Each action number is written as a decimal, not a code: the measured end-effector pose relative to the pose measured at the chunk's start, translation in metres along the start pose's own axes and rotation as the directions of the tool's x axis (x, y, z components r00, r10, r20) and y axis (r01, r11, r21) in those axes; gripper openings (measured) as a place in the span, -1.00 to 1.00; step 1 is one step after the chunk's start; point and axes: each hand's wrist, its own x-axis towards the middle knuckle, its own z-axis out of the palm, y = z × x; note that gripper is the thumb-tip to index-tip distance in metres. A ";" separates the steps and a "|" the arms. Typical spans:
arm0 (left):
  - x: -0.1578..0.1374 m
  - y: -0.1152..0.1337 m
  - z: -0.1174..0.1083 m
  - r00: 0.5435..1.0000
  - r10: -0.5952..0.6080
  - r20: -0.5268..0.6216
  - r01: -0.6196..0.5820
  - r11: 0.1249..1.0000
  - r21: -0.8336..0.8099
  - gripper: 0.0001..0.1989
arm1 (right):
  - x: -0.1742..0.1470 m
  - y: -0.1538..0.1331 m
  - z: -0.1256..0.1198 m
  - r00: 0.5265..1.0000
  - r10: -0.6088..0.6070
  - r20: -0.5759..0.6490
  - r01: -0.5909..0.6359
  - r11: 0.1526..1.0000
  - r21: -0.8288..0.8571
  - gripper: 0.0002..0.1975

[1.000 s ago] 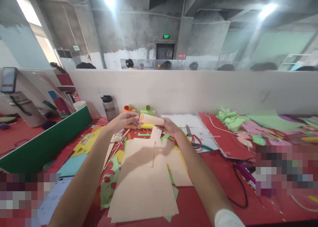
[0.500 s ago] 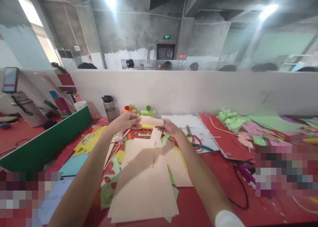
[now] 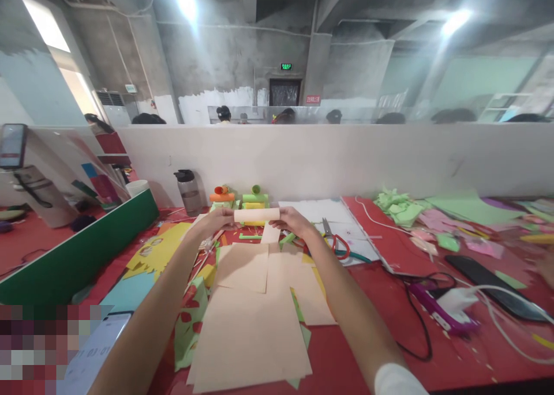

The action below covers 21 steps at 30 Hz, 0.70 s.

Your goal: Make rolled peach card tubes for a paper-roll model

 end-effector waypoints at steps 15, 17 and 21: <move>0.018 -0.058 -0.008 0.998 -0.061 -0.002 0.061 0.997 -0.040 -0.71 | 0.001 0.016 0.012 0.999 0.048 -0.011 -0.049 0.980 -0.193 -0.88; 0.018 -0.058 -0.008 0.999 -0.042 -0.013 0.042 0.998 -0.043 -0.70 | 0.003 0.018 0.011 0.999 0.046 -0.013 -0.047 0.980 -0.195 -0.86; 0.017 -0.057 -0.009 0.999 -0.012 -0.041 0.011 0.999 -0.032 -0.70 | 0.004 0.019 0.010 0.999 0.034 -0.021 -0.038 0.980 -0.194 -0.82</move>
